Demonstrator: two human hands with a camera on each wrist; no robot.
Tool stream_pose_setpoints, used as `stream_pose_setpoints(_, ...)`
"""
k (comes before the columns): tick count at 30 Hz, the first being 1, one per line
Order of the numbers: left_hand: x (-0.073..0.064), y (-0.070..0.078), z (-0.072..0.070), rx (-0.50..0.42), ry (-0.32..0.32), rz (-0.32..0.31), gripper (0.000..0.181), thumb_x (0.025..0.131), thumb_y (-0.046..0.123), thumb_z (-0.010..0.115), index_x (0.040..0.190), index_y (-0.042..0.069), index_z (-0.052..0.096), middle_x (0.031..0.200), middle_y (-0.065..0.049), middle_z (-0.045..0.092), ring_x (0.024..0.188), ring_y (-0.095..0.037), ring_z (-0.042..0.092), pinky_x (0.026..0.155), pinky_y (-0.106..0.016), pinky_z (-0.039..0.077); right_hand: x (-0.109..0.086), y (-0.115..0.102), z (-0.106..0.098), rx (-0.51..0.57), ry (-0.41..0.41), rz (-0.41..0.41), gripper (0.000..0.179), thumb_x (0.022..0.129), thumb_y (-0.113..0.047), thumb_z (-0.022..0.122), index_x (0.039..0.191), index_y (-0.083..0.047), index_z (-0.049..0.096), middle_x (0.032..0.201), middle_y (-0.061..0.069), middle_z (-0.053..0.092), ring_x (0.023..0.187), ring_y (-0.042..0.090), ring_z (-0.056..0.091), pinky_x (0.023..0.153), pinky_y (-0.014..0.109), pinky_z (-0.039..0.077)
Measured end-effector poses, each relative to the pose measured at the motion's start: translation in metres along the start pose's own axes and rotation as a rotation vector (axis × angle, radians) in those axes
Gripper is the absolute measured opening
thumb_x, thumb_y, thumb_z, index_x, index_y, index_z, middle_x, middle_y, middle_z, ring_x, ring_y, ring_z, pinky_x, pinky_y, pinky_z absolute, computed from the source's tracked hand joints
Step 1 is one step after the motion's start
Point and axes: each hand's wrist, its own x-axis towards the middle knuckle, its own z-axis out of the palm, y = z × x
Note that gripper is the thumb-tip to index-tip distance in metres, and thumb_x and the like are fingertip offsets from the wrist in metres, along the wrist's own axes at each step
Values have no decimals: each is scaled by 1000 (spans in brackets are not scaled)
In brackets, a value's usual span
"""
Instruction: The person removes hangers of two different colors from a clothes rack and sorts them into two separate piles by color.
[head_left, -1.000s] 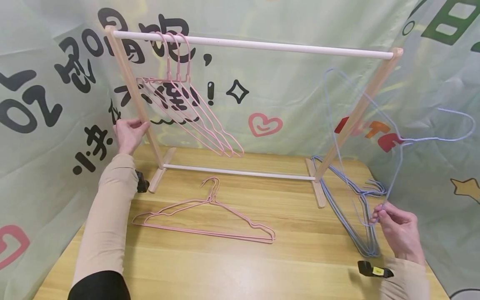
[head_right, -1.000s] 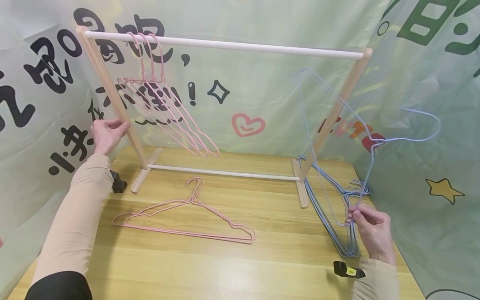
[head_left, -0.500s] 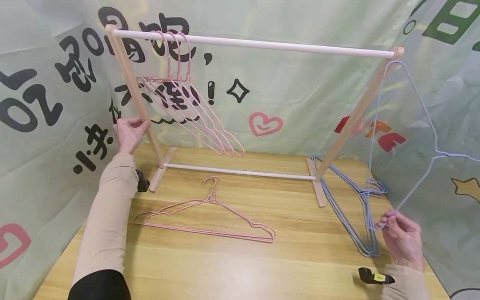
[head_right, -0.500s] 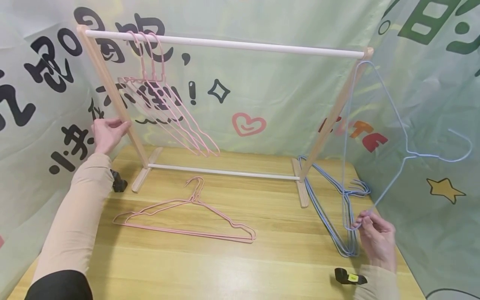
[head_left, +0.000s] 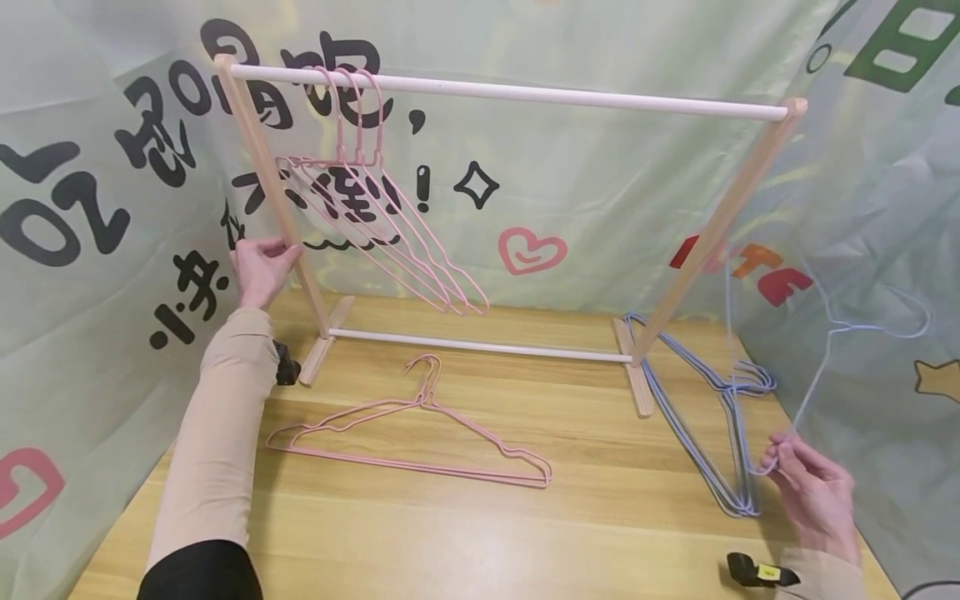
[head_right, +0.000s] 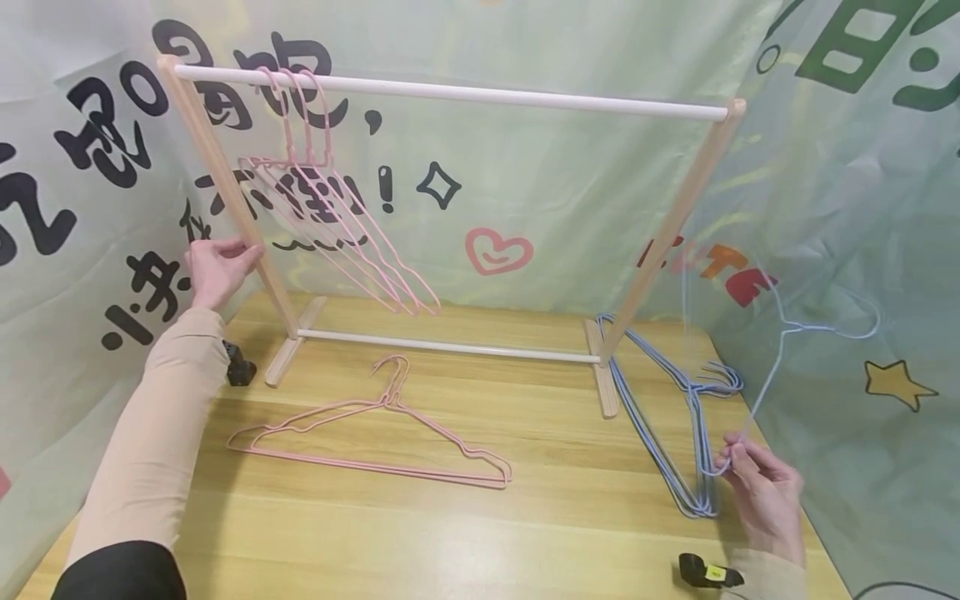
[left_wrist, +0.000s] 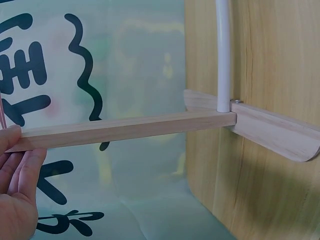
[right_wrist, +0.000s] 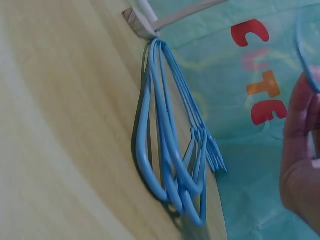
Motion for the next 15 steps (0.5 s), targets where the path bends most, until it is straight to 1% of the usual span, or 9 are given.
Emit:
stream_pose_setpoints(4, 0, -1, 0, 13, 1, -1, 39, 91, 28, 74, 124, 7, 71, 120, -17, 71, 79, 8, 55, 89, -23, 48, -3, -4, -4, -109, 90, 102, 38, 98, 20, 35, 106, 14, 72, 97, 17, 75, 81, 24, 74, 76, 29, 61)
stream_pose_setpoints(8, -1, -1, 0, 19, 0, 5, 39, 91, 28, 74, 124, 8, 71, 121, -17, 71, 83, 6, 57, 92, -26, 48, -5, -7, -8, -221, 168, 240, 37, 99, 15, 42, 102, 4, 77, 87, 12, 77, 77, 18, 74, 71, 26, 60)
stream_pose_setpoints(12, -1, -1, 0, 16, 3, 3, 39, 91, 28, 74, 124, 8, 71, 122, -18, 70, 83, 6, 57, 98, -31, 49, -8, -11, -9, -332, 207, 350, 35, 100, 11, 47, 99, -4, 79, 84, 8, 78, 74, 13, 73, 70, 24, 60)
stream_pose_setpoints(15, 0, -2, 0, 17, 4, 0, 39, 91, 28, 73, 125, 8, 71, 122, -18, 71, 85, 4, 58, 100, -33, 48, -11, -13, -10, -379, 219, 398, 36, 100, 9, 49, 96, -9, 81, 85, 6, 79, 74, 11, 73, 69, 22, 59)
